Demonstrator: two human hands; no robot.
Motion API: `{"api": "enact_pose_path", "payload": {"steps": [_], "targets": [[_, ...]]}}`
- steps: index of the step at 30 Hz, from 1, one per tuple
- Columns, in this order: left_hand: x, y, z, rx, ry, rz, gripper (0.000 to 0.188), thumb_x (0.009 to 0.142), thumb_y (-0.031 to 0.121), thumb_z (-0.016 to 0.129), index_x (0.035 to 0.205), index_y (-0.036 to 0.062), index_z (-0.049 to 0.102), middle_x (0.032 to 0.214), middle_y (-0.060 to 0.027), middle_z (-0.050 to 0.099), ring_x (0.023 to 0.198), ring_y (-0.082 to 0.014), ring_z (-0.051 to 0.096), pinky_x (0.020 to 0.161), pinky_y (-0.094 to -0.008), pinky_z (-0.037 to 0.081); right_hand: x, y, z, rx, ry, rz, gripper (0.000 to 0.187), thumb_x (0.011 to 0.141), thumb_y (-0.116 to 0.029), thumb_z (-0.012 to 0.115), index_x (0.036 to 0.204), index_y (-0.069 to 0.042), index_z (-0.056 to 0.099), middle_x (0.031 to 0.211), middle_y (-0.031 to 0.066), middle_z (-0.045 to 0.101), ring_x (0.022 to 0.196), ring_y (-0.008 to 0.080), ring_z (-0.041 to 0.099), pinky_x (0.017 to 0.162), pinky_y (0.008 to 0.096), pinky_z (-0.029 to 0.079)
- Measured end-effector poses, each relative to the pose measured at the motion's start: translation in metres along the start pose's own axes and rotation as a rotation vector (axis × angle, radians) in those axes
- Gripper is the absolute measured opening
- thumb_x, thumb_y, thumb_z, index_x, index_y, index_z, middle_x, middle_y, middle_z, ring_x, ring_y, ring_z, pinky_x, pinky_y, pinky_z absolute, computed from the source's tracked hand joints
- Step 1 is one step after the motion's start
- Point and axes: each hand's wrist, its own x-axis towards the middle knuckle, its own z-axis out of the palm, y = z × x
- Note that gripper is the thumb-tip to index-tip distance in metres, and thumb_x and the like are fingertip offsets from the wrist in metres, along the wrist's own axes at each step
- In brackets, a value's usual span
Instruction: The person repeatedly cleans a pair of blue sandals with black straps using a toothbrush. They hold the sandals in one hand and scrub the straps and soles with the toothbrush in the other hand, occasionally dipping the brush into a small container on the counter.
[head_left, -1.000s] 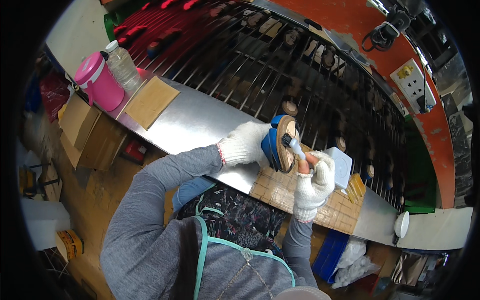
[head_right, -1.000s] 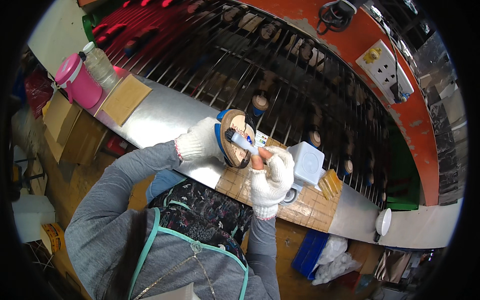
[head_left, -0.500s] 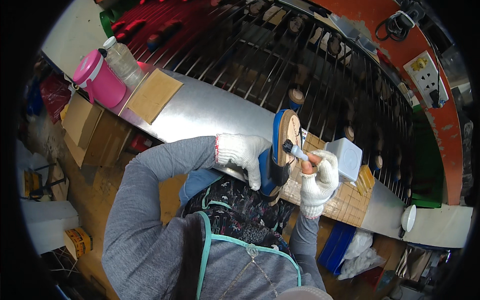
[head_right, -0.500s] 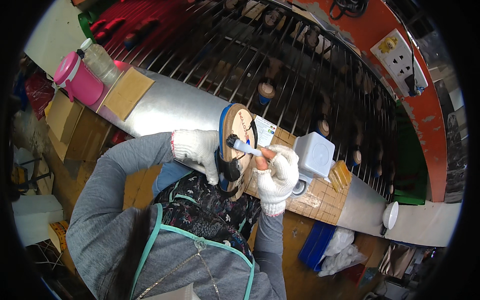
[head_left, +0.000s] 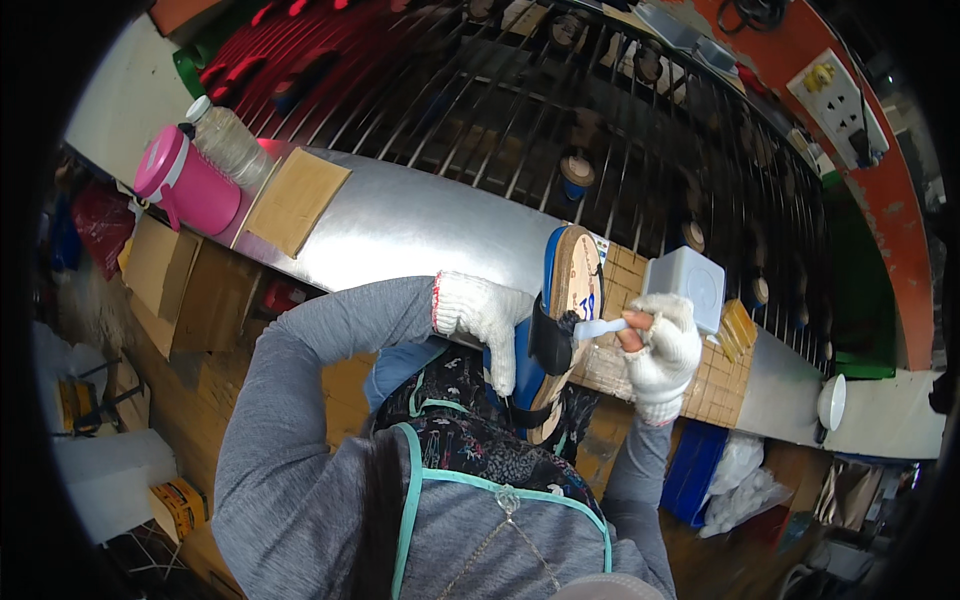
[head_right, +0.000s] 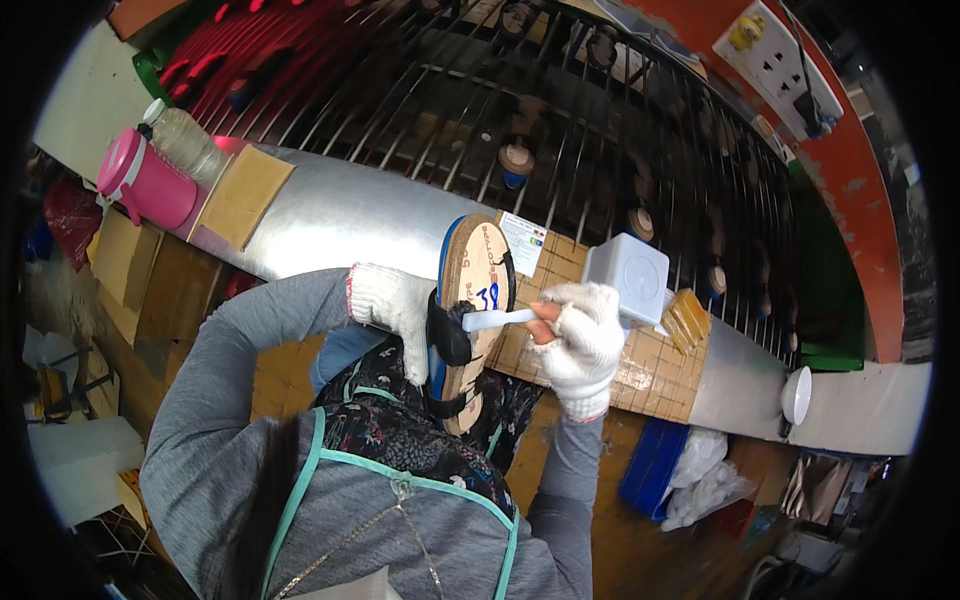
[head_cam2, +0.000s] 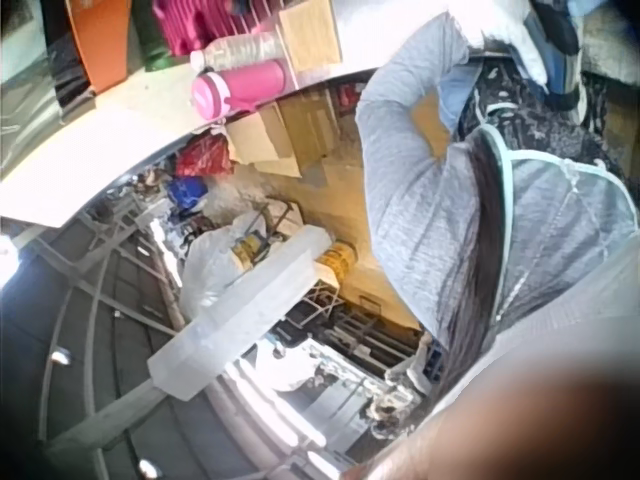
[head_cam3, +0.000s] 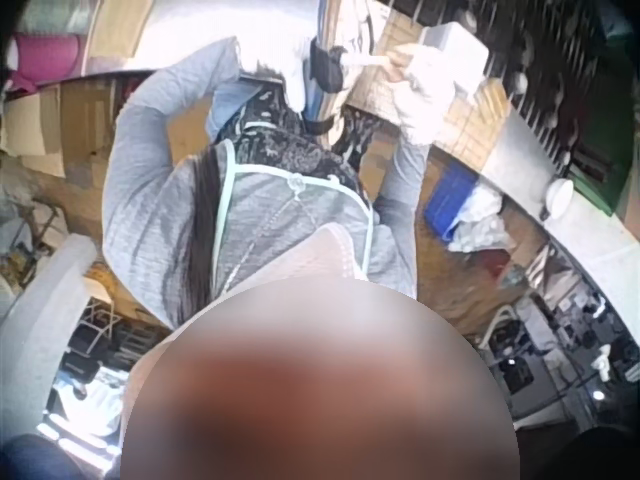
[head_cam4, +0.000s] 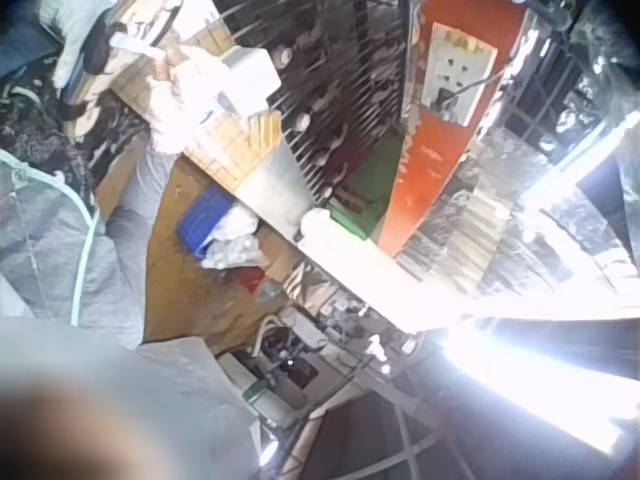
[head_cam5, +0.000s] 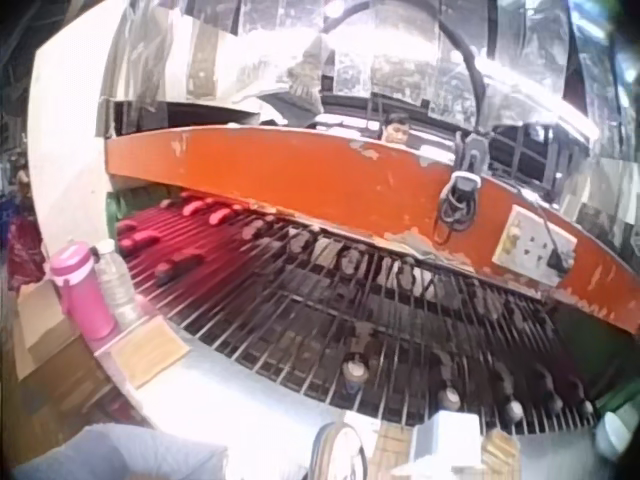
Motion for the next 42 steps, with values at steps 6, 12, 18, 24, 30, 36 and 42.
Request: {"api": "enact_pose_path", "payload": {"steps": [6, 12, 18, 24, 30, 36, 42], "targets": [[0.008, -0.005, 0.004, 0.023, -0.049, 0.135, 0.080, 0.051, -0.013, 0.088, 0.125, 0.0002, 0.062, 0.118, -0.0182, 0.070, 0.110, -0.0275, 0.067, 0.090, -0.0376, 0.059, -0.012, 0.006, 0.005, 0.033, -0.016, 0.314, 0.016, 0.080, -0.012, 0.079, 0.091, -0.001, 0.074, 0.094, 0.0094, 0.067, 0.087, 0.0211, 0.062, 0.076, 0.0324, 0.050], [-0.006, -0.035, -0.015, -0.121, 0.122, 0.226, 0.073, 0.057, -0.012, 0.087, 0.125, -0.0028, 0.063, 0.112, -0.0189, 0.072, 0.102, -0.0284, 0.070, 0.086, -0.0385, 0.061, -0.086, -0.006, -0.031, 0.167, 0.043, 0.721, 0.008, 0.083, -0.004, 0.071, 0.089, 0.002, 0.071, 0.089, 0.0089, 0.063, 0.077, 0.0143, 0.058, 0.066, 0.0284, 0.047], [0.019, -0.078, -0.016, -0.800, 0.249, 0.946, 0.095, 0.091, 0.076, 0.045, 0.155, 0.0073, 0.029, 0.150, -0.0215, 0.043, 0.133, -0.0278, 0.051, 0.106, -0.0469, 0.050, -0.146, 0.002, -0.077, -0.669, 0.047, 0.894, 0.011, 0.089, -0.018, 0.071, 0.088, -0.008, 0.069, 0.078, 0.0047, 0.062, 0.075, 0.0197, 0.060, 0.069, 0.0341, 0.041], [0.037, -0.104, -0.022, -0.943, 0.146, 1.044, 0.072, 0.101, 0.057, 0.043, 0.151, 0.0050, 0.035, 0.132, -0.0237, 0.057, 0.108, -0.0314, 0.067, 0.110, -0.0590, 0.042, -0.151, 0.023, -0.075, -0.957, -0.036, 0.716, 0.010, 0.078, -0.019, 0.075, 0.085, -0.016, 0.068, 0.084, 0.0031, 0.066, 0.081, 0.0255, 0.062, 0.076, 0.0422, 0.040], [0.027, -0.097, -0.009, -0.745, 0.346, 1.002, 0.073, 0.100, 0.059, 0.046, 0.145, 0.0009, 0.043, 0.115, -0.0255, 0.064, 0.092, -0.0336, 0.070, 0.100, -0.0544, 0.051, -0.146, 0.025, -0.080, -0.968, -0.159, 0.633, 0.006, 0.083, -0.017, 0.072, 0.088, -0.016, 0.069, 0.082, 0.0048, 0.067, 0.079, 0.0239, 0.062, 0.074, 0.0408, 0.041], [0.037, -0.085, -0.021, -0.693, 0.319, 0.926, 0.094, 0.089, 0.076, 0.051, 0.146, 0.0020, 0.042, 0.125, -0.0212, 0.061, 0.104, -0.0298, 0.066, 0.093, -0.0442, 0.057, -0.154, 0.028, -0.081, 0.035, 0.135, 1.251, 0.013, 0.093, -0.020, 0.068, 0.095, -0.007, 0.070, 0.074, 0.0001, 0.065, 0.064, 0.0091, 0.051, 0.059, 0.0244, 0.037], [0.067, -0.067, -0.001, -0.572, 0.663, 0.681, 0.104, 0.081, 0.083, 0.055, 0.146, 0.0025, 0.043, 0.130, -0.0171, 0.061, 0.108, -0.0253, 0.067, 0.092, -0.0377, 0.059, -0.106, 0.011, -0.045, 0.166, 0.238, 1.015, 0.018, 0.085, -0.008, 0.076, 0.100, 0.002, 0.072, 0.085, 0.0020, 0.065, 0.075, 0.0101, 0.057, 0.067, 0.0258, 0.044]]}}
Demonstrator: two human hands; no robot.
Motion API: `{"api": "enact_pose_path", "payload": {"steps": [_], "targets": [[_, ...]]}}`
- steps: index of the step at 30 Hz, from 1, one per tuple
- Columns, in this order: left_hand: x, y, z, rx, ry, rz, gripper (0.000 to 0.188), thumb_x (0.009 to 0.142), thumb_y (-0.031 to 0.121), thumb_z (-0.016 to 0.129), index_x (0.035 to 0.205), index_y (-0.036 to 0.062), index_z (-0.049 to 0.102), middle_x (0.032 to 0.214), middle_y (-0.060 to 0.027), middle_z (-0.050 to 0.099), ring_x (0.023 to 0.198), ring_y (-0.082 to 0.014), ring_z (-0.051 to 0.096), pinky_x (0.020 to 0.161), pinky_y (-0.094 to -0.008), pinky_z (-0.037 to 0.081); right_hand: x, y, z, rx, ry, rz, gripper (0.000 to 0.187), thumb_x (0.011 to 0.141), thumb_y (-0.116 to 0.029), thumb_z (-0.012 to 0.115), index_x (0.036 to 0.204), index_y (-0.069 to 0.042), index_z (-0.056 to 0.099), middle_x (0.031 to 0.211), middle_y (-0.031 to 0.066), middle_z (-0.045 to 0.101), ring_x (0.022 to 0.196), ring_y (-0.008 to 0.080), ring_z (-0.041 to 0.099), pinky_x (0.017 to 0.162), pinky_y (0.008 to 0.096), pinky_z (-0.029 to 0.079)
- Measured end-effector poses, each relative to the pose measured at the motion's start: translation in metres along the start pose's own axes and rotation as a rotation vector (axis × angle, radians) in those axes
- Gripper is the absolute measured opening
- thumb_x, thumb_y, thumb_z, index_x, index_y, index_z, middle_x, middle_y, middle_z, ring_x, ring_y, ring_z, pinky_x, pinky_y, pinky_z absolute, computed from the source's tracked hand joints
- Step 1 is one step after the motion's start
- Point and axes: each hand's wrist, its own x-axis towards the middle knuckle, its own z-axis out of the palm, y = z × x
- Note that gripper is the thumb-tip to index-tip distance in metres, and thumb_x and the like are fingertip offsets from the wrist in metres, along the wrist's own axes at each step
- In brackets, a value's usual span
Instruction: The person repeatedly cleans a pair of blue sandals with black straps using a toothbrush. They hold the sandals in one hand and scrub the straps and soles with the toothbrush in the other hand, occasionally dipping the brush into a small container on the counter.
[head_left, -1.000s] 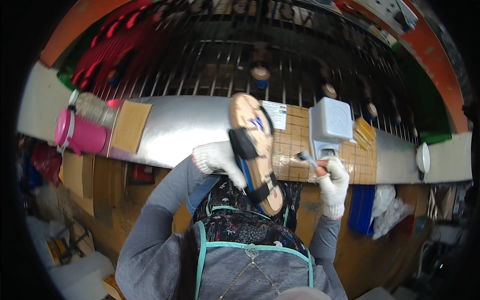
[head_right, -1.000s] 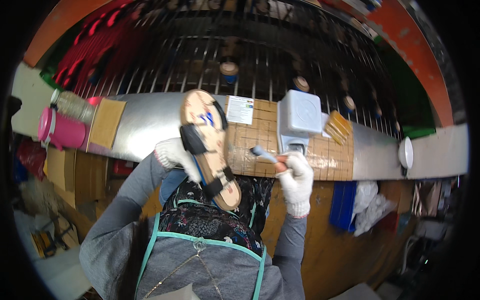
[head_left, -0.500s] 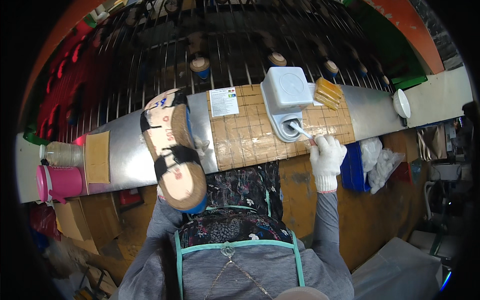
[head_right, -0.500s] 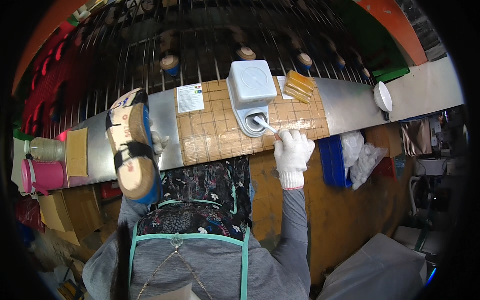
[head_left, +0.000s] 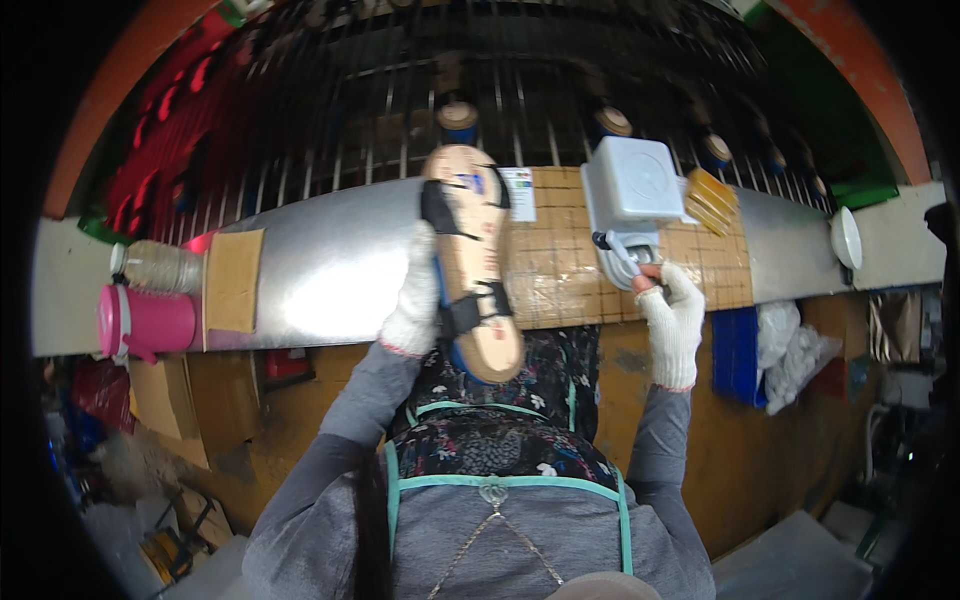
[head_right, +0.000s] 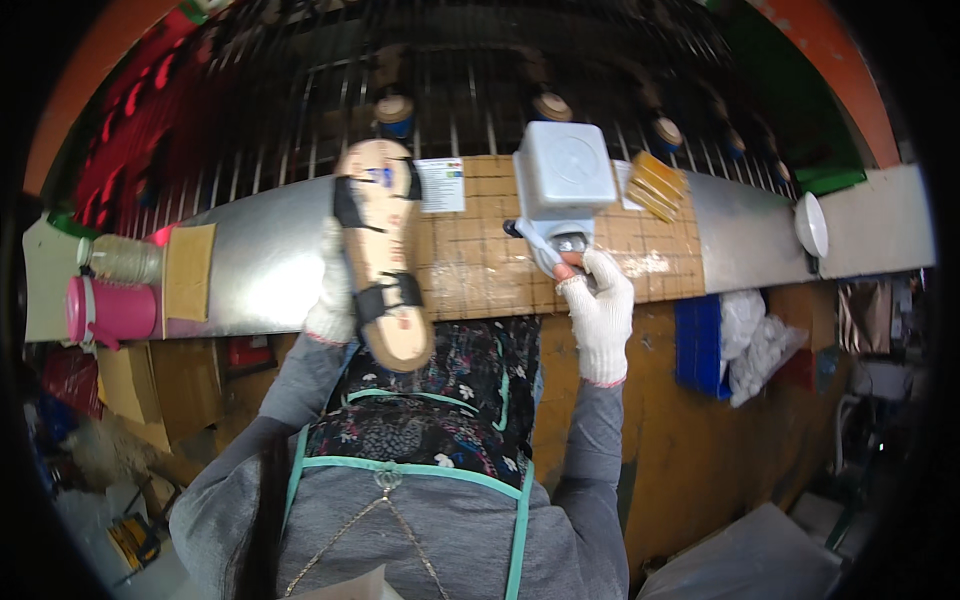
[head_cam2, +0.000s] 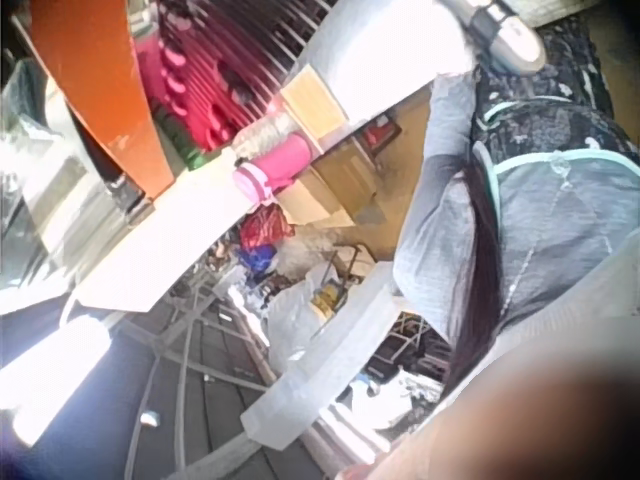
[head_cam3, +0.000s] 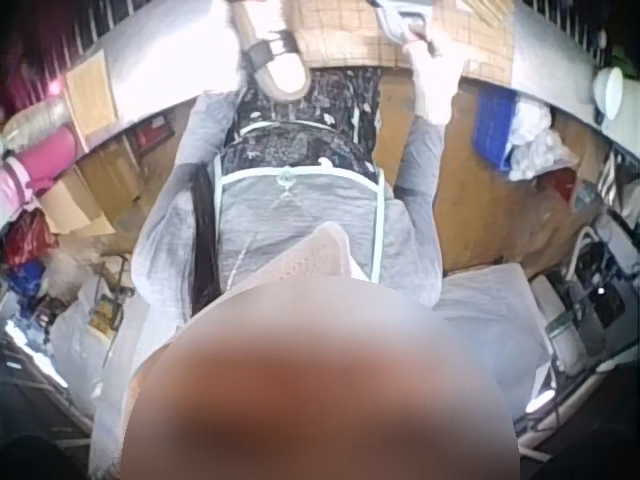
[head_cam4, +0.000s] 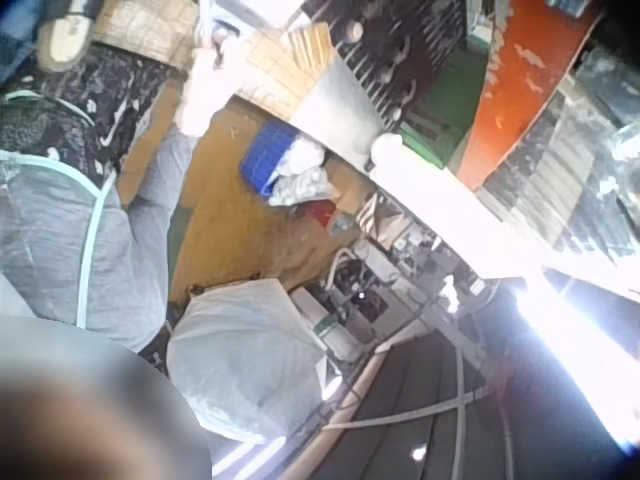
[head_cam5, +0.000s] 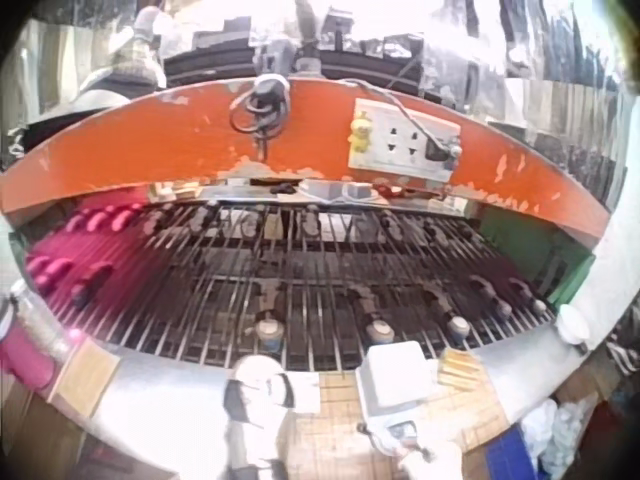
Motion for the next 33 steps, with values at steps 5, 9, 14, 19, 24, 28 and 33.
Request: {"api": "enact_pose_path", "payload": {"steps": [5, 9, 14, 19, 24, 28, 33], "targets": [[-0.005, 0.013, 0.021, 0.163, -0.097, -0.040, 0.101, 0.082, 0.082, 0.055, 0.142, 0.0020, 0.046, 0.123, -0.0128, 0.065, 0.104, -0.0211, 0.068, 0.088, -0.0371, 0.060, -0.007, -0.055, 0.043, -0.294, 0.092, -0.487, 0.019, 0.078, -0.008, 0.081, 0.096, -0.002, 0.077, 0.091, 0.0087, 0.067, 0.086, 0.0227, 0.062, 0.075, 0.0324, 0.048], [-0.015, 0.020, 0.020, 0.319, -0.080, 0.074, 0.092, 0.087, 0.074, 0.060, 0.139, -0.0002, 0.047, 0.118, -0.0114, 0.066, 0.103, -0.0180, 0.067, 0.092, -0.0316, 0.056, -0.011, -0.062, 0.069, -0.201, -0.023, -0.480, 0.020, 0.080, -0.013, 0.081, 0.097, -0.003, 0.077, 0.089, 0.0077, 0.066, 0.080, 0.0218, 0.059, 0.072, 0.0332, 0.044], [-0.026, 0.022, 0.015, 0.357, -0.071, 0.115, 0.100, 0.083, 0.073, 0.065, 0.138, -0.0072, 0.044, 0.121, -0.0133, 0.062, 0.111, -0.0178, 0.063, 0.097, -0.0308, 0.053, -0.009, -0.057, 0.081, -0.303, -0.007, -0.525, 0.018, 0.081, -0.014, 0.080, 0.095, -0.004, 0.077, 0.091, 0.0075, 0.066, 0.081, 0.0225, 0.059, 0.074, 0.0337, 0.043], [-0.028, 0.024, 0.012, 0.428, -0.051, 0.105, 0.106, 0.081, 0.073, 0.067, 0.140, -0.0107, 0.041, 0.125, -0.0141, 0.059, 0.116, -0.0185, 0.060, 0.101, -0.0305, 0.050, 0.000, -0.065, 0.087, -0.392, 0.033, -0.626, 0.017, 0.081, -0.015, 0.080, 0.094, -0.005, 0.077, 0.092, 0.0077, 0.066, 0.082, 0.0226, 0.060, 0.076, 0.0338, 0.041], [-0.028, 0.027, 0.009, 0.506, -0.038, 0.128, 0.105, 0.083, 0.070, 0.068, 0.142, -0.0116, 0.040, 0.127, -0.0140, 0.059, 0.119, -0.0200, 0.058, 0.104, -0.0323, 0.047, 0.010, -0.073, 0.093, -0.417, 0.065, -0.694, 0.015, 0.081, -0.015, 0.079, 0.093, -0.007, 0.077, 0.092, 0.0062, 0.066, 0.082, 0.0214, 0.059, 0.077, 0.0341, 0.038], [-0.028, 0.029, 0.010, 0.566, -0.045, 0.120, 0.103, 0.084, 0.070, 0.067, 0.142, -0.0108, 0.041, 0.127, -0.0140, 0.060, 0.119, -0.0203, 0.058, 0.104, -0.0327, 0.047, 0.016, -0.076, 0.093, -0.464, 0.089, -0.725, 0.014, 0.081, -0.015, 0.079, 0.092, -0.008, 0.077, 0.091, 0.0054, 0.066, 0.082, 0.0208, 0.058, 0.076, 0.0339, 0.038], [-0.027, 0.031, 0.011, 0.500, -0.074, 0.109, 0.102, 0.084, 0.072, 0.065, 0.142, -0.0095, 0.043, 0.126, -0.0137, 0.061, 0.118, -0.0194, 0.058, 0.103, -0.0322, 0.047, 0.024, -0.073, 0.087, -0.391, 0.014, -0.728, 0.017, 0.078, -0.016, 0.081, 0.092, -0.008, 0.077, 0.092, 0.0060, 0.066, 0.083, 0.0219, 0.058, 0.077, 0.0342, 0.040]]}}
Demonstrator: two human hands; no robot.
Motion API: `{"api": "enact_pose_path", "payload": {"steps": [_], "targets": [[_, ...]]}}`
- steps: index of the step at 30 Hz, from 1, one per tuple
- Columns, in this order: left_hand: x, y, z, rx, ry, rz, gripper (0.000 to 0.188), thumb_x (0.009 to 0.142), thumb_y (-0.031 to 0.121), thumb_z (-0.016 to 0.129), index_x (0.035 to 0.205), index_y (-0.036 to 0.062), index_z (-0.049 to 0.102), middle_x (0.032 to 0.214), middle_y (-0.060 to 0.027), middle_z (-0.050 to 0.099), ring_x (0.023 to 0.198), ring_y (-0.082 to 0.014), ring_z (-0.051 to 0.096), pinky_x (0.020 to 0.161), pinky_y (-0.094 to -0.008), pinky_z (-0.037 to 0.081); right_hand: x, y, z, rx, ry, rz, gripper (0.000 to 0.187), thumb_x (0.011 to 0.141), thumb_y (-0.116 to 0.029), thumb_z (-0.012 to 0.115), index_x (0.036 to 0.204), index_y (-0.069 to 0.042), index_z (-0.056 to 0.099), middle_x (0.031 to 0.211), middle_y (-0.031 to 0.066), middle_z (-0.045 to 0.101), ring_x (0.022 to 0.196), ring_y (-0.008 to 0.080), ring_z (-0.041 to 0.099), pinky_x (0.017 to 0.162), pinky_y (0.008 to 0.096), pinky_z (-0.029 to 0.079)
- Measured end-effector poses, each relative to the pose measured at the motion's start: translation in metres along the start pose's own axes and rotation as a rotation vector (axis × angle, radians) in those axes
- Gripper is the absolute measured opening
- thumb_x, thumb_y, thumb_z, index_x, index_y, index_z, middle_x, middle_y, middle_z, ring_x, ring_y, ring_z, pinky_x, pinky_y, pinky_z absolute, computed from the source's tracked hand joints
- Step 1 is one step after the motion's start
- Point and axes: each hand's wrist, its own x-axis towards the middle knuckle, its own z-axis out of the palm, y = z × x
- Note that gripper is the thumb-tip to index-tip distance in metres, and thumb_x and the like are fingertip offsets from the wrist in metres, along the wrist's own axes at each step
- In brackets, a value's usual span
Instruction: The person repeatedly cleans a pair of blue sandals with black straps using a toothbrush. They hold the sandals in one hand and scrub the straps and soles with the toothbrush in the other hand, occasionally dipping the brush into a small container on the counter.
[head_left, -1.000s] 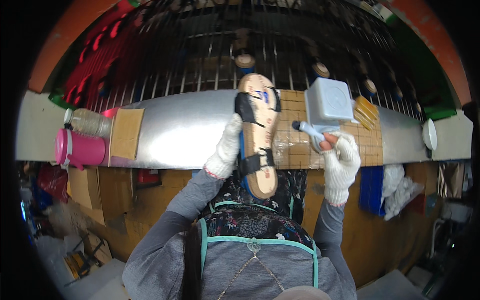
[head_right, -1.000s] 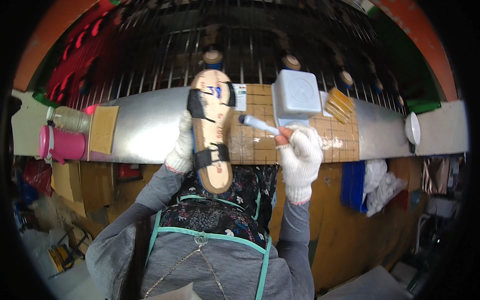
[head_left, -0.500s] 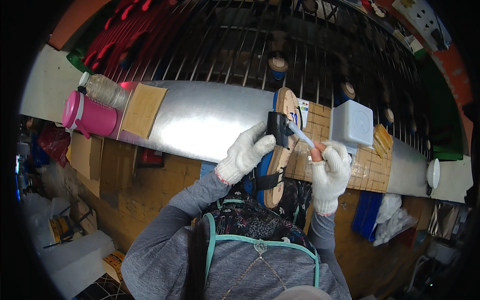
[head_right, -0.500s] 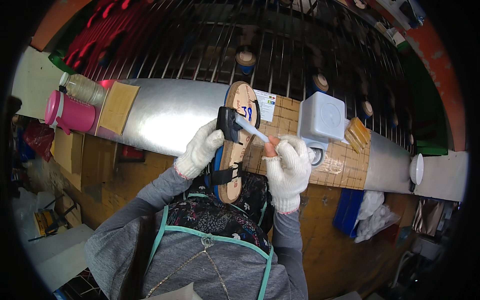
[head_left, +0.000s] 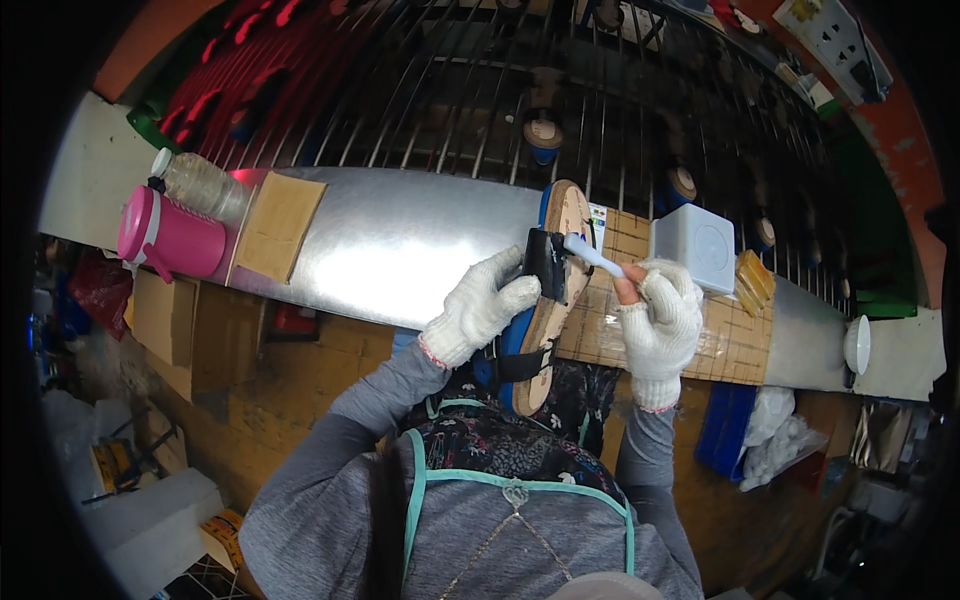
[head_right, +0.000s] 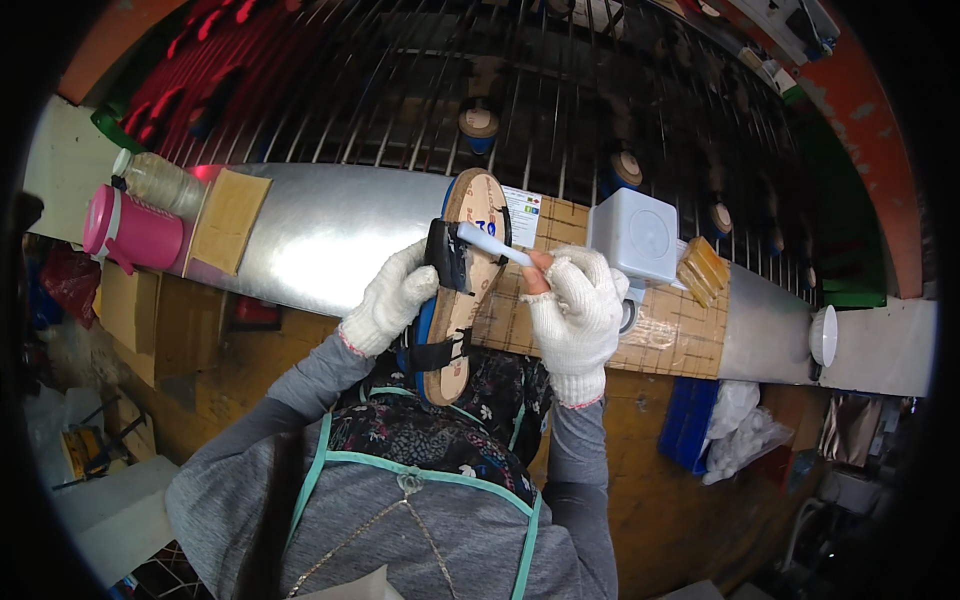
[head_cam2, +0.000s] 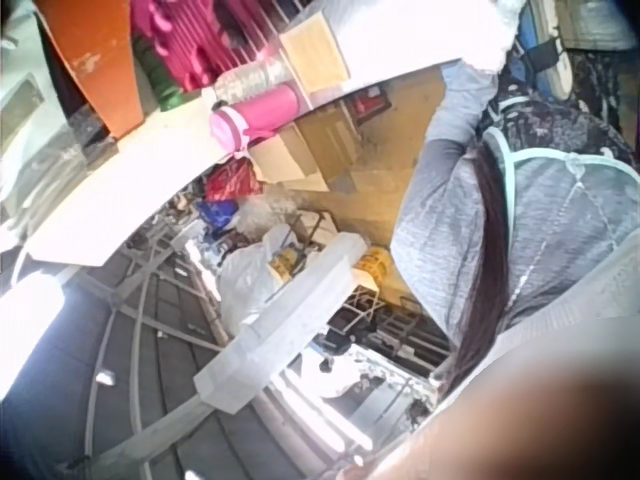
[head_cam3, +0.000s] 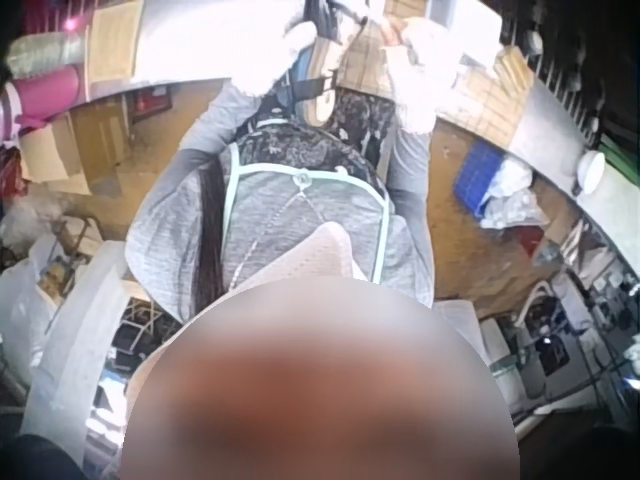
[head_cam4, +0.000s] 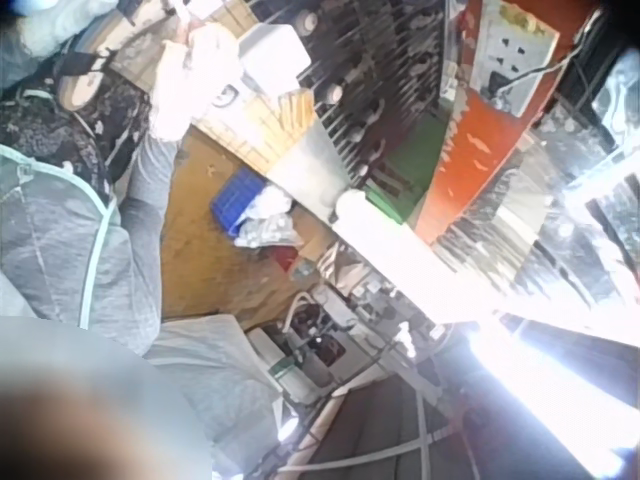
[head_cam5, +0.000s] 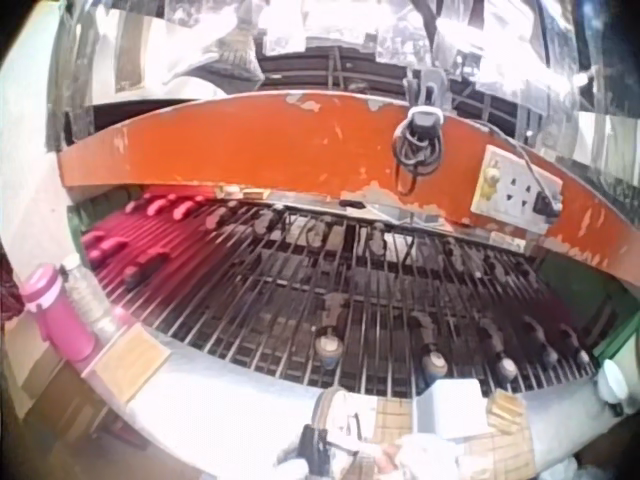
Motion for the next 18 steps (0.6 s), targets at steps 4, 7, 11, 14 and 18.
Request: {"api": "enact_pose_path", "payload": {"steps": [4, 7, 11, 14, 18], "targets": [[0.007, 0.002, -0.004, 0.055, -0.037, 0.020, 0.101, 0.085, 0.072, 0.063, 0.141, -0.0095, 0.044, 0.125, -0.0138, 0.061, 0.118, -0.0188, 0.058, 0.102, -0.0318, 0.048, -0.005, 0.008, -0.004, 0.012, -0.025, -0.030, 0.018, 0.077, -0.016, 0.082, 0.092, -0.007, 0.077, 0.094, 0.0064, 0.067, 0.084, 0.0241, 0.058, 0.078, 0.0345, 0.041], [0.011, 0.003, -0.003, 0.021, -0.069, 0.024, 0.099, 0.087, 0.071, 0.062, 0.141, -0.0095, 0.044, 0.124, -0.0144, 0.062, 0.115, -0.0188, 0.060, 0.101, -0.0321, 0.049, -0.011, 0.012, -0.008, 0.016, -0.038, -0.027, 0.019, 0.077, -0.016, 0.082, 0.092, -0.008, 0.077, 0.095, 0.0066, 0.068, 0.085, 0.0250, 0.058, 0.079, 0.0347, 0.042], [0.016, 0.002, 0.004, -0.046, -0.073, 0.002, 0.095, 0.088, 0.071, 0.059, 0.138, -0.0091, 0.048, 0.122, -0.0154, 0.064, 0.112, -0.0193, 0.062, 0.098, -0.0324, 0.051, -0.015, 0.016, -0.013, -0.003, -0.043, -0.072, 0.019, 0.075, -0.014, 0.082, 0.093, -0.008, 0.076, 0.095, 0.0067, 0.068, 0.088, 0.0251, 0.059, 0.079, 0.0349, 0.042], [0.021, 0.000, 0.006, -0.086, -0.096, 0.002, 0.089, 0.091, 0.070, 0.056, 0.134, -0.0075, 0.052, 0.121, -0.0153, 0.065, 0.111, -0.0194, 0.064, 0.096, -0.0322, 0.053, -0.015, 0.019, -0.020, 0.006, -0.062, -0.104, 0.020, 0.074, -0.013, 0.083, 0.092, -0.007, 0.076, 0.094, 0.0073, 0.068, 0.086, 0.0251, 0.059, 0.078, 0.0351, 0.044], [0.024, -0.003, 0.009, -0.207, -0.189, 0.035, 0.080, 0.095, 0.068, 0.052, 0.132, -0.0035, 0.057, 0.118, -0.0144, 0.067, 0.105, -0.0186, 0.067, 0.091, -0.0320, 0.056, -0.020, 0.020, -0.017, 0.115, -0.001, 0.076, 0.018, 0.079, -0.014, 0.081, 0.093, -0.003, 0.075, 0.092, 0.0090, 0.066, 0.083, 0.0237, 0.059, 0.076, 0.0342, 0.045]]}}
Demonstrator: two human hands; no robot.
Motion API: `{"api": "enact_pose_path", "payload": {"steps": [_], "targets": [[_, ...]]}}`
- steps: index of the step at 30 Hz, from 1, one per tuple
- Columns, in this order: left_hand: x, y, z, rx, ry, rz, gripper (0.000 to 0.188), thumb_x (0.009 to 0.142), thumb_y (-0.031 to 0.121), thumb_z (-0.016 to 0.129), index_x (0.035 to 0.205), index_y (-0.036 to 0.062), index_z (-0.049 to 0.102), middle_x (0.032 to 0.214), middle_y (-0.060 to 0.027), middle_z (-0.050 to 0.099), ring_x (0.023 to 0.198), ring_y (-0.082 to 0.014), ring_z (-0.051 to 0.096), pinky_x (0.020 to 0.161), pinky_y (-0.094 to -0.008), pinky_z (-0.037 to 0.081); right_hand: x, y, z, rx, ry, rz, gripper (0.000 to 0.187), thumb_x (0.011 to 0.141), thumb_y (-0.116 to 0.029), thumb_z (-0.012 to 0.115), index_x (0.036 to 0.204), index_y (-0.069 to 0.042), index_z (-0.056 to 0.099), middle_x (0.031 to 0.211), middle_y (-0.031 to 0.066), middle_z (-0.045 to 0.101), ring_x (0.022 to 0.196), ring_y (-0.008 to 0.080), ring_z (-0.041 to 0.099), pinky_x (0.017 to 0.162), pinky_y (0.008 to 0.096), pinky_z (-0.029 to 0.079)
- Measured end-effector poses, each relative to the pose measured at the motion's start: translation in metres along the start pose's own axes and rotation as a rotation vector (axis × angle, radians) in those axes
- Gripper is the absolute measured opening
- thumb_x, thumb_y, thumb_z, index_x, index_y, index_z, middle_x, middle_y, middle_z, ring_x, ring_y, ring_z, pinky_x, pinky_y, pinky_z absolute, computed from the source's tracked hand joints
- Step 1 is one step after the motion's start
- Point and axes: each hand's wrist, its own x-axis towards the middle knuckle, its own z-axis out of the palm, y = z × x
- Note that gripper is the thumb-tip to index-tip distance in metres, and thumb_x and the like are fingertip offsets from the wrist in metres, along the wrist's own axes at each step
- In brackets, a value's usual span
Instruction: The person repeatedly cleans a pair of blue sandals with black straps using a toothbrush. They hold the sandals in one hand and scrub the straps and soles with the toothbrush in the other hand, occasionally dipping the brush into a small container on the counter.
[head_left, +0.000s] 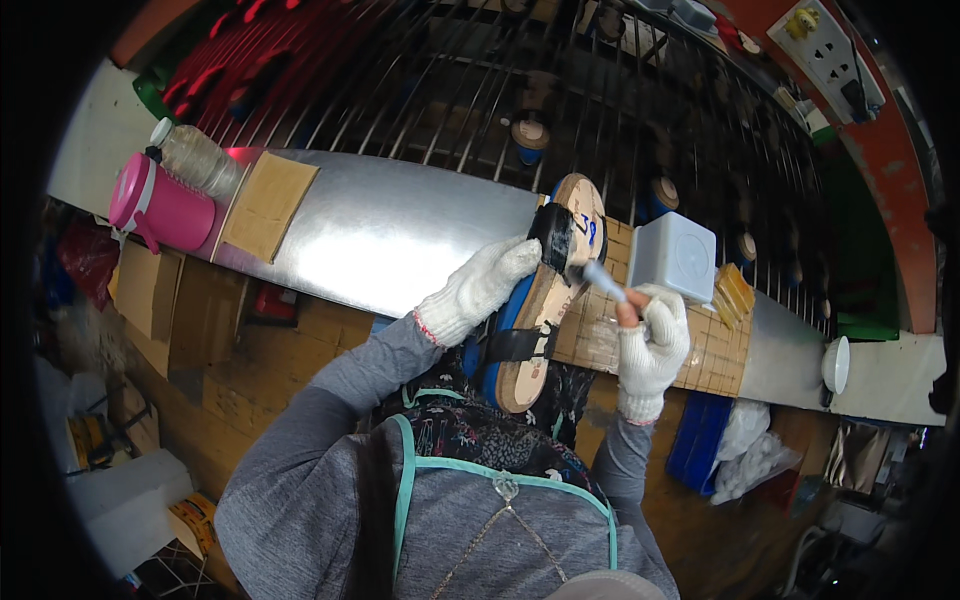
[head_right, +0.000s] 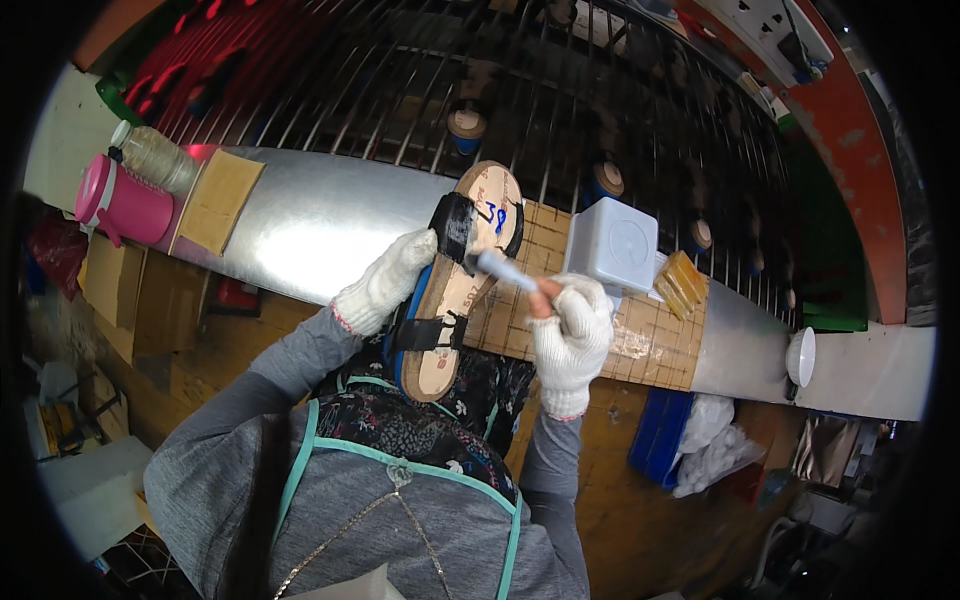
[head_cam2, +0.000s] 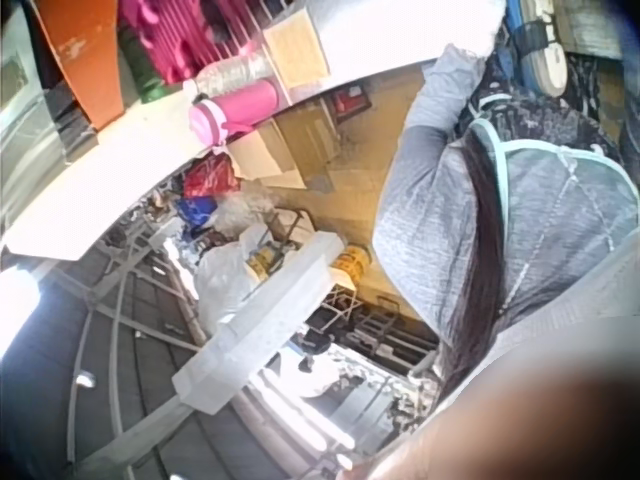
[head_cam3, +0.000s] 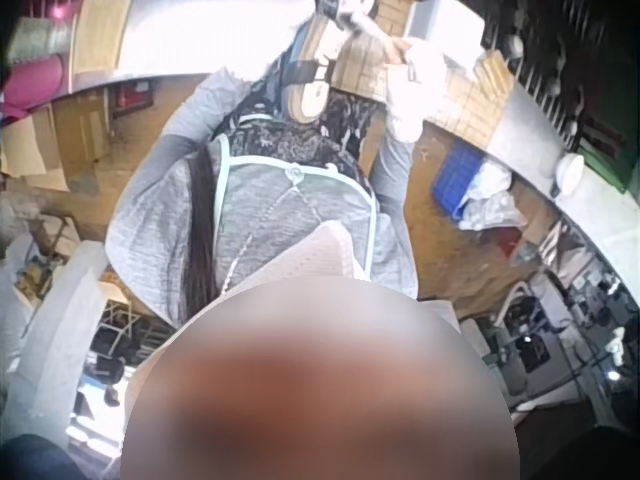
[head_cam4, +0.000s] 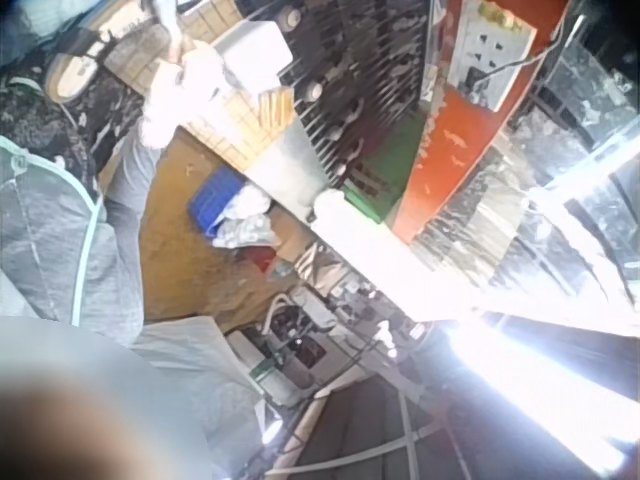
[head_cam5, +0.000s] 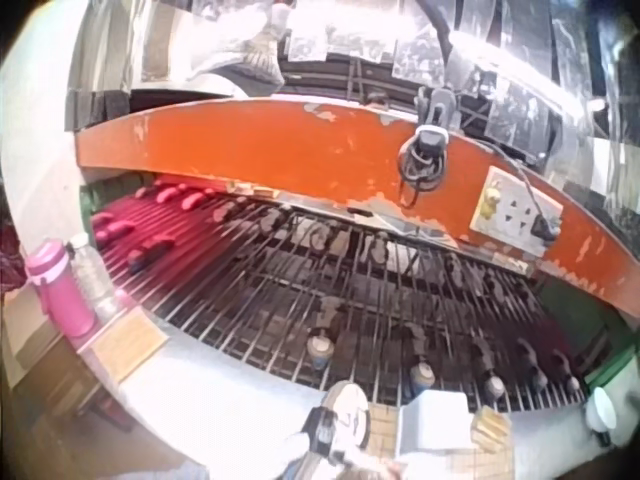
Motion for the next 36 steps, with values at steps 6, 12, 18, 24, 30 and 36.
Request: {"api": "enact_pose_path", "payload": {"steps": [6, 12, 18, 24, 30, 36], "targets": [[-0.001, 0.000, 0.007, -0.009, 0.193, -0.055, 0.075, 0.099, 0.066, 0.044, 0.140, 0.0032, 0.049, 0.117, -0.0113, 0.066, 0.099, -0.0163, 0.068, 0.084, -0.0296, 0.060, -0.025, -0.014, 0.004, 0.114, -0.090, 0.193, 0.019, 0.086, -0.014, 0.077, 0.094, 0.003, 0.074, 0.088, 0.0079, 0.062, 0.077, 0.0175, 0.057, 0.068, 0.0294, 0.044], [-0.009, 0.005, 0.004, 0.029, 0.193, -0.052, 0.071, 0.100, 0.063, 0.043, 0.139, 0.0038, 0.048, 0.117, -0.0100, 0.064, 0.100, -0.0156, 0.067, 0.086, -0.0291, 0.058, -0.029, -0.026, 0.019, 0.111, -0.052, 0.198, 0.020, 0.084, -0.016, 0.079, 0.095, 0.000, 0.074, 0.089, 0.0080, 0.063, 0.079, 0.0203, 0.058, 0.073, 0.0333, 0.043], [-0.012, 0.003, 0.003, 0.067, 0.220, 0.023, 0.072, 0.099, 0.065, 0.045, 0.137, 0.0031, 0.051, 0.119, -0.0096, 0.064, 0.102, -0.0148, 0.066, 0.089, -0.0301, 0.056, -0.015, -0.032, 0.023, -0.218, 0.014, -0.023, 0.016, 0.084, -0.013, 0.078, 0.095, -0.002, 0.075, 0.092, 0.0088, 0.065, 0.085, 0.0238, 0.059, 0.077, 0.0338, 0.044], [-0.011, 0.007, -0.003, 0.086, 0.219, -0.006, 0.073, 0.099, 0.064, 0.045, 0.139, 0.0027, 0.050, 0.119, -0.0099, 0.065, 0.107, -0.0157, 0.065, 0.092, -0.0308, 0.056, -0.004, -0.030, 0.025, -0.205, 0.106, -0.164, 0.019, 0.075, -0.010, 0.082, 0.093, -0.007, 0.076, 0.094, 0.0072, 0.067, 0.087, 0.0249, 0.061, 0.078, 0.0348, 0.041], [-0.006, 0.013, -0.010, 0.087, 0.199, -0.026, 0.072, 0.100, 0.063, 0.044, 0.143, 0.0051, 0.047, 0.125, -0.0112, 0.063, 0.110, -0.0175, 0.064, 0.093, -0.0318, 0.056, -0.012, -0.025, 0.022, -0.095, -0.032, -0.073, 0.019, 0.077, -0.013, 0.082, 0.093, -0.006, 0.076, 0.093, 0.0078, 0.067, 0.084, 0.0245, 0.060, 0.078, 0.0353, 0.041], [0.002, 0.014, -0.014, -0.022, 0.237, -0.056, 0.074, 0.098, 0.062, 0.048, 0.146, 0.0066, 0.043, 0.133, -0.0137, 0.059, 0.115, -0.0197, 0.062, 0.094, -0.0339, 0.056, -0.016, -0.025, 0.016, -0.057, -0.122, -0.036, 0.019, 0.080, -0.013, 0.080, 0.094, -0.001, 0.075, 0.094, 0.0109, 0.067, 0.088, 0.0264, 0.060, 0.080, 0.0358, 0.045]]}}
